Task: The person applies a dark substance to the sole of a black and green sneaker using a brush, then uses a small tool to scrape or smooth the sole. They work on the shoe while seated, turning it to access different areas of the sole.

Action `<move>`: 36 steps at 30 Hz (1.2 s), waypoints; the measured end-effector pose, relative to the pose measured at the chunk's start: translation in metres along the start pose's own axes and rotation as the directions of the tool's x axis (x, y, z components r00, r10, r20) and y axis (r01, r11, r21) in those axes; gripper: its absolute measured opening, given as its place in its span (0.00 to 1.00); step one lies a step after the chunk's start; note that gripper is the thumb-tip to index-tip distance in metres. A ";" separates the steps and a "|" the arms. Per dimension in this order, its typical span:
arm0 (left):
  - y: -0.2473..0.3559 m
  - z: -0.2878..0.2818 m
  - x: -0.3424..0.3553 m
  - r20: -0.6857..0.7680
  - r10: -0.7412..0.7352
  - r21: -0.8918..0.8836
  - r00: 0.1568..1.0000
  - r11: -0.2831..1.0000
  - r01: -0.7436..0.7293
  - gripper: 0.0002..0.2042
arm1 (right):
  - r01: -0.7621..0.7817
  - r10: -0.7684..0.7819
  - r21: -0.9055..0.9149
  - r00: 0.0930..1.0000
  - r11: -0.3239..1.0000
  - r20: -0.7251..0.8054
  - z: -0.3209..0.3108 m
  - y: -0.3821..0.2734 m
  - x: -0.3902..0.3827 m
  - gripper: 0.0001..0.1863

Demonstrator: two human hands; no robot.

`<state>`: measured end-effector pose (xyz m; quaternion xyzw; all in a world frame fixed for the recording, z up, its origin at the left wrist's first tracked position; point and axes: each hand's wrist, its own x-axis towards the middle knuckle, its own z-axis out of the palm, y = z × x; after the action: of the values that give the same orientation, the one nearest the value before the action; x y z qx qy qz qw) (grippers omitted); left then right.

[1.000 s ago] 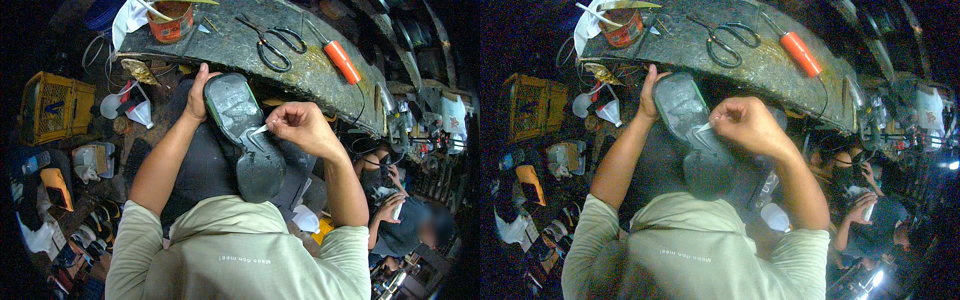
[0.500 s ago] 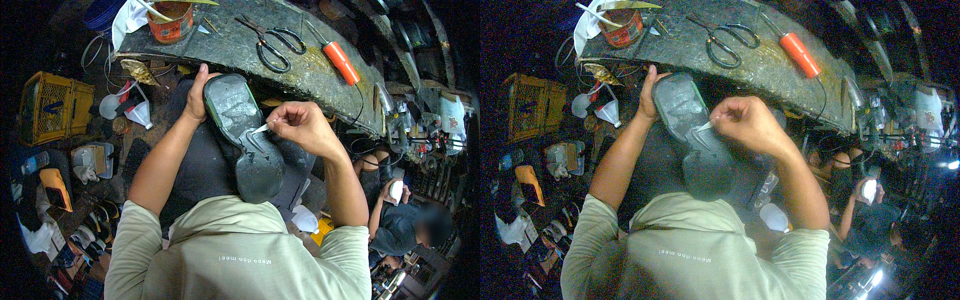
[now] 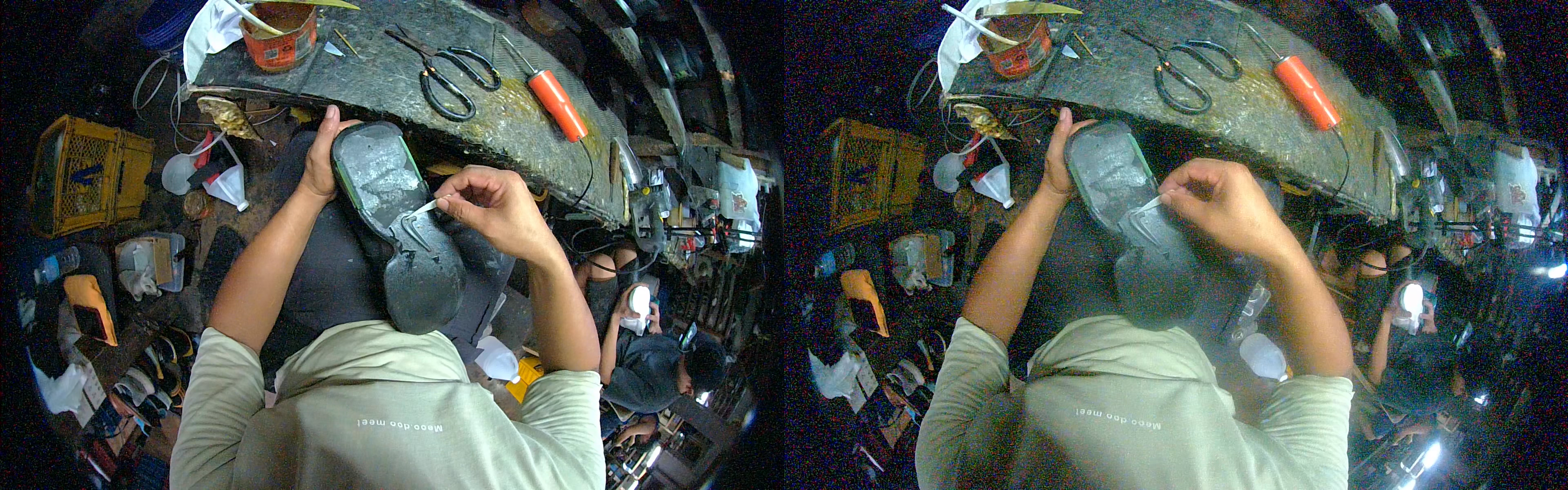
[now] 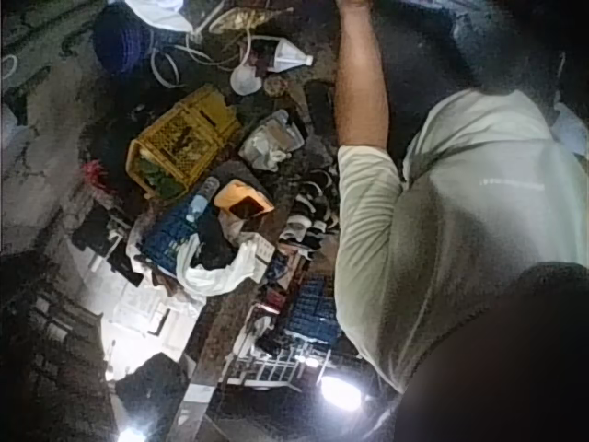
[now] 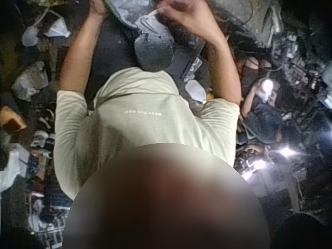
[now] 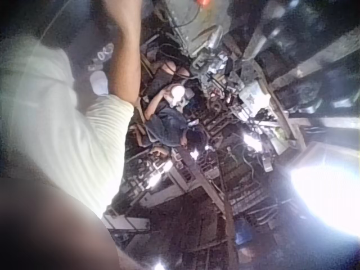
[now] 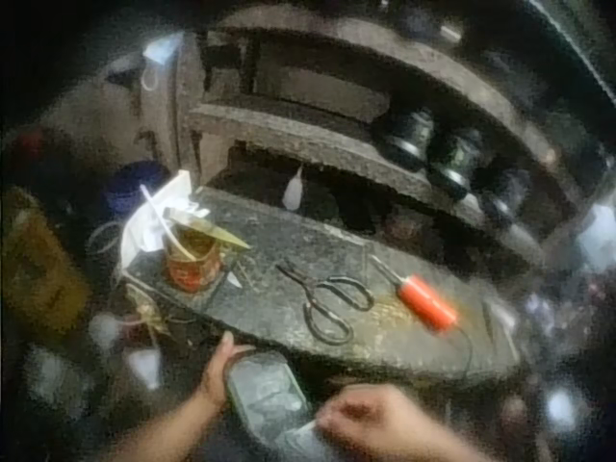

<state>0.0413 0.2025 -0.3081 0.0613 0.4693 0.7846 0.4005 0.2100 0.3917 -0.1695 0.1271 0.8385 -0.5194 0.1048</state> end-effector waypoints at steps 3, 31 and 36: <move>-0.001 -0.001 0.001 -0.002 -0.001 -0.004 1.000 1.000 0.001 0.40 | -0.016 0.016 -0.018 1.000 1.000 0.005 0.000 0.001 -0.001 0.05; -0.008 -0.012 0.002 0.054 0.041 -0.092 0.998 0.995 -0.036 0.39 | 0.049 -0.040 0.043 0.982 0.998 -0.185 -0.020 -0.001 -0.009 0.05; -0.007 -0.008 -0.005 0.015 0.103 -0.137 0.995 0.986 -0.100 0.39 | -0.009 0.062 0.094 0.812 0.996 -0.581 -0.074 0.023 -0.013 0.10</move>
<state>0.0448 0.1958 -0.3168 0.0665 0.4067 0.8332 0.3687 0.2266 0.4662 -0.1521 0.3001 0.8043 -0.4895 -0.1530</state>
